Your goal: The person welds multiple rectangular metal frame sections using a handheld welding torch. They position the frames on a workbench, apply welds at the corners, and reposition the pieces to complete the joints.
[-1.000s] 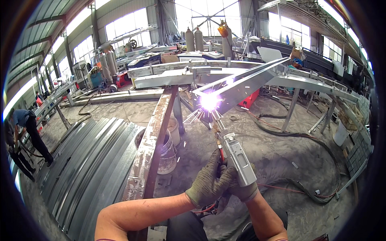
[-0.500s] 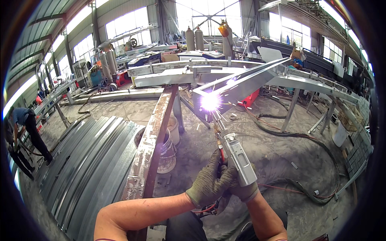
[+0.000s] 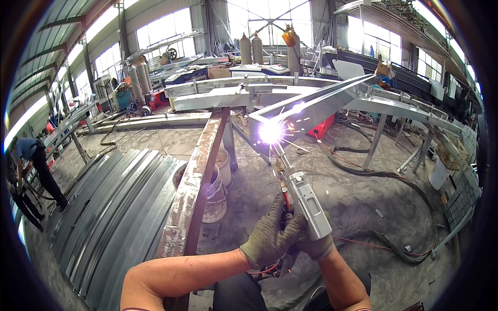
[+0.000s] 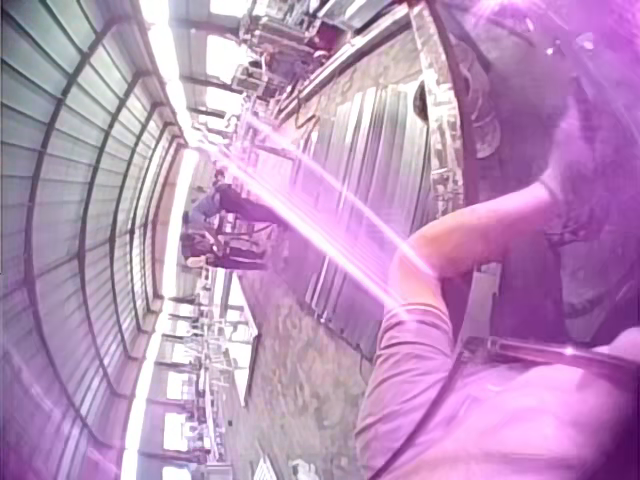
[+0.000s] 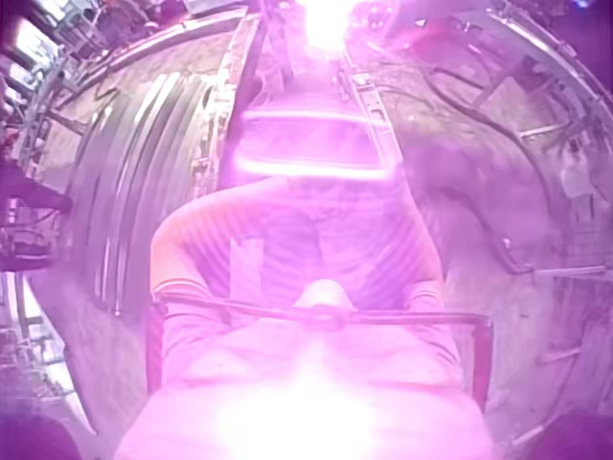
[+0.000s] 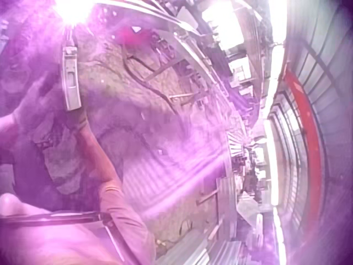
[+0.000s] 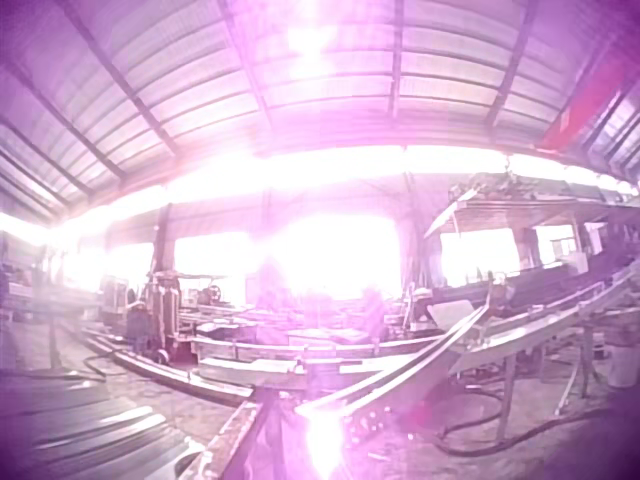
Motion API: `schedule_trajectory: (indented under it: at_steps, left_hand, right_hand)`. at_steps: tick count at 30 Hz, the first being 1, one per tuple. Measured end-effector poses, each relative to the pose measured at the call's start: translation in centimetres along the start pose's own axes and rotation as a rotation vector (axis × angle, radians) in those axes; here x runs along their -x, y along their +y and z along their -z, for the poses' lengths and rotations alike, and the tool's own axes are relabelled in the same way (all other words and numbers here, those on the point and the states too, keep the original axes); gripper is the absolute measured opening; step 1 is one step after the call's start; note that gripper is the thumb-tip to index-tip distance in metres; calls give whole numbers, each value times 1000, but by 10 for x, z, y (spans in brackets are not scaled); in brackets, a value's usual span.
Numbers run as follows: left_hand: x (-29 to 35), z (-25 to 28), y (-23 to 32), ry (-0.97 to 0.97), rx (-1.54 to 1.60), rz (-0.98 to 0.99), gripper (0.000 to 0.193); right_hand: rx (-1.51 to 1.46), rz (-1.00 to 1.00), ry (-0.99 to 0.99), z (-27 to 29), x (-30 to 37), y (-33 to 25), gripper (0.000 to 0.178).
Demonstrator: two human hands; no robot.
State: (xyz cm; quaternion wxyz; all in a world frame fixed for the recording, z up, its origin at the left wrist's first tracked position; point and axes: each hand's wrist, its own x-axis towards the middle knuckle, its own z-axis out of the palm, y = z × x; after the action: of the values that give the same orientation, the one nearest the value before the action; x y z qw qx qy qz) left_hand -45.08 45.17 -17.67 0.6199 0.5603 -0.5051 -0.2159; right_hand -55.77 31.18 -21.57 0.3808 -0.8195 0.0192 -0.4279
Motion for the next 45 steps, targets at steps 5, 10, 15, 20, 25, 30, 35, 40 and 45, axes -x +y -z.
schedule_trajectory:
  at_steps: [5,10,15,20,25,30,35,40,45]
  left_hand:
    - [1,-1,9,-8,-7,58,70]
    - [1,-3,6,18,-13,6,69]
    - [1,-5,-2,9,49,24,74]
    - [2,-5,-8,12,55,19,77]
    - [4,-7,-5,15,64,24,74]
    - [3,-4,-2,-15,9,58,75]
    - [3,-7,-9,0,29,34,78]
    - [4,-7,-13,1,23,46,81]
    - [6,-5,-3,-43,13,116,63]
  right_hand:
    - [-33,-39,4,1,0,-5,13]
    - [48,24,20,3,-2,-10,13]
    - [75,18,-2,4,-2,-12,14]
    - [119,47,-9,6,-4,-18,12]
    - [125,54,-15,8,-4,-19,9]
    - [139,100,-9,8,-7,-21,10]
    - [46,5,-12,7,1,-17,11]
    - [62,-5,-37,7,5,-9,11]
    - [80,-24,-49,10,7,-6,11]
